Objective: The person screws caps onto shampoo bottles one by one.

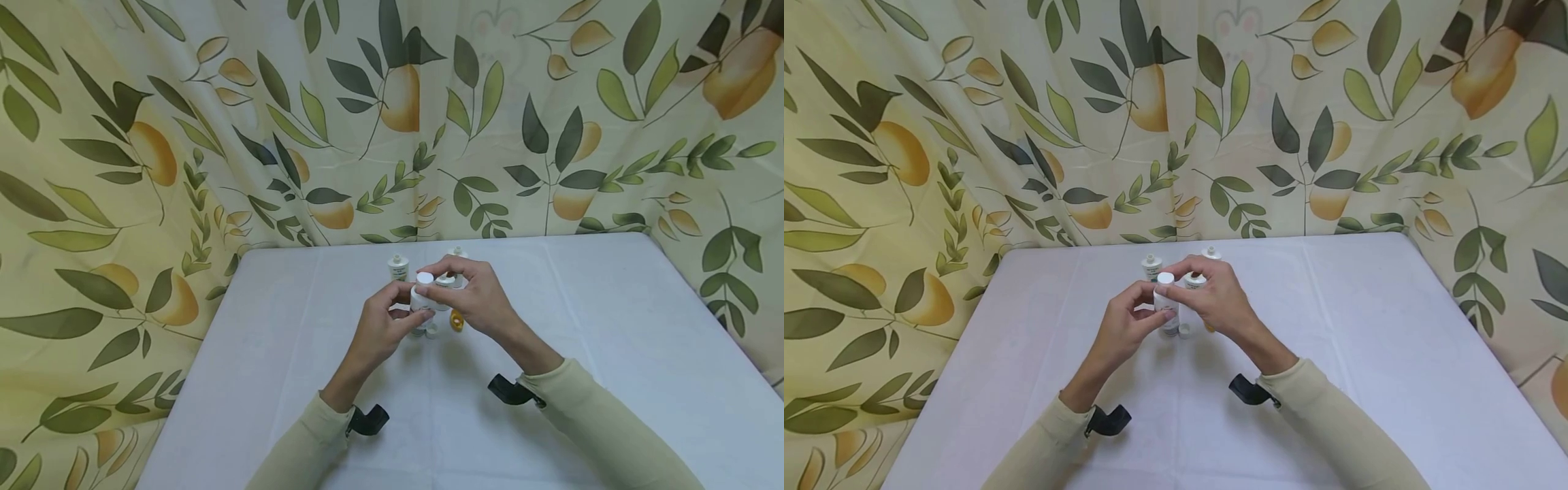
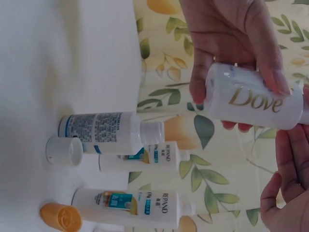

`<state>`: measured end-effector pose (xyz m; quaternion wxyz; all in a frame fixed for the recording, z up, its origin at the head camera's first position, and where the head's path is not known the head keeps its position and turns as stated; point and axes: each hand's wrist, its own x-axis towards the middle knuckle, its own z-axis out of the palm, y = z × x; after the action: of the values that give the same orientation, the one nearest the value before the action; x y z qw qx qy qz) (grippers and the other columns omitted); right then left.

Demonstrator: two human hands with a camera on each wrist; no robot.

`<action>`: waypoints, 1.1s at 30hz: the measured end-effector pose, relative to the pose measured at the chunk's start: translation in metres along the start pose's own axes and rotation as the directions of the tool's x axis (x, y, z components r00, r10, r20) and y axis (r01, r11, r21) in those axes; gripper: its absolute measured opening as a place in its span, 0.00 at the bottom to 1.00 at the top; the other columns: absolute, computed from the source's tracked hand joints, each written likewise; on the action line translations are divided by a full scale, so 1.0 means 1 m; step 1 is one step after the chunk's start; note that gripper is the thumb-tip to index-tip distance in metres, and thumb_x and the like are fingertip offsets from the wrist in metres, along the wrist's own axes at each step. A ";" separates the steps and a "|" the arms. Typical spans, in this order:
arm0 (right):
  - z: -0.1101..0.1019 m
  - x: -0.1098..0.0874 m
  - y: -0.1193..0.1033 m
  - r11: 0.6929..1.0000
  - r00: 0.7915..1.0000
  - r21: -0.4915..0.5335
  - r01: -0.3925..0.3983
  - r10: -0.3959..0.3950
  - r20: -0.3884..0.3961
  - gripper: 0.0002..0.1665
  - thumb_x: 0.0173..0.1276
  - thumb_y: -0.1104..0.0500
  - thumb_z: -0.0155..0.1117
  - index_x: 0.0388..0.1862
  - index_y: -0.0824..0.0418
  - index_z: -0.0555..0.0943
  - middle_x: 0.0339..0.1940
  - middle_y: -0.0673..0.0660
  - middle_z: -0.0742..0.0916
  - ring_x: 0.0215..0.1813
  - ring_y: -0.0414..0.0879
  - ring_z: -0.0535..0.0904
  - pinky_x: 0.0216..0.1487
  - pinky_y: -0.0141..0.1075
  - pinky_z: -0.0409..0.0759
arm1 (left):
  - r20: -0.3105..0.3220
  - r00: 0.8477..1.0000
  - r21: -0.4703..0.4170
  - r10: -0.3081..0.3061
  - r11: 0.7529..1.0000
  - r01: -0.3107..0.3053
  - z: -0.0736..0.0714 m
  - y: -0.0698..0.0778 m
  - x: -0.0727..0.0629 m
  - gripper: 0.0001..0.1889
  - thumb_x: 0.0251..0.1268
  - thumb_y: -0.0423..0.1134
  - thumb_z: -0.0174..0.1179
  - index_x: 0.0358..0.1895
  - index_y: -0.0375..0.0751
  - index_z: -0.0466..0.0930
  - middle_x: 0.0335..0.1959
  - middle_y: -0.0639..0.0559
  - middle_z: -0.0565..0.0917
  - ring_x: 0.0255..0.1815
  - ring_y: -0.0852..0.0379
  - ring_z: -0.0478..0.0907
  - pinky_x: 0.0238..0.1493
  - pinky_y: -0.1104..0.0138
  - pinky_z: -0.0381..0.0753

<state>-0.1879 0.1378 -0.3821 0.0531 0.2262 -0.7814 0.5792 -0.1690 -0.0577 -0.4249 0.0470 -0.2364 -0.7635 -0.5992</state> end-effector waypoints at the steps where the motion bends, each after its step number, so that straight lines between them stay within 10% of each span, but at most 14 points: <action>1: 0.000 0.000 0.001 1.000 1.000 0.002 -0.008 0.008 0.005 0.14 0.62 0.55 0.78 0.45 0.56 0.88 0.43 0.51 0.89 0.46 0.49 0.82 0.43 0.36 0.83 | 0.004 1.000 0.006 -0.005 1.000 0.005 -0.001 0.001 0.000 0.20 0.63 0.36 0.72 0.57 0.40 0.79 0.50 0.49 0.83 0.49 0.55 0.81 0.48 0.65 0.88; 10: -0.002 0.003 0.004 0.998 0.991 0.023 -0.062 0.059 0.122 0.15 0.66 0.51 0.74 0.51 0.50 0.86 0.52 0.48 0.88 0.61 0.45 0.79 0.68 0.64 0.70 | 0.039 0.998 -0.010 -0.045 0.999 0.046 -0.009 -0.001 0.001 0.23 0.62 0.34 0.72 0.60 0.42 0.79 0.56 0.51 0.82 0.55 0.55 0.81 0.52 0.67 0.86; 33: 0.008 0.003 0.009 0.997 0.969 0.034 -0.069 0.059 0.239 0.15 0.64 0.54 0.77 0.49 0.50 0.87 0.50 0.48 0.88 0.60 0.48 0.78 0.66 0.57 0.71 | 0.094 0.988 -0.084 -0.126 0.987 0.134 -0.020 -0.019 -0.013 0.24 0.63 0.35 0.72 0.61 0.45 0.76 0.62 0.52 0.77 0.60 0.51 0.77 0.58 0.66 0.83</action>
<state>-0.1928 0.1310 -0.3912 -0.0641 0.2697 -0.7767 0.5656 -0.1697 -0.0840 -0.4412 -0.0367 -0.2140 -0.7509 -0.6237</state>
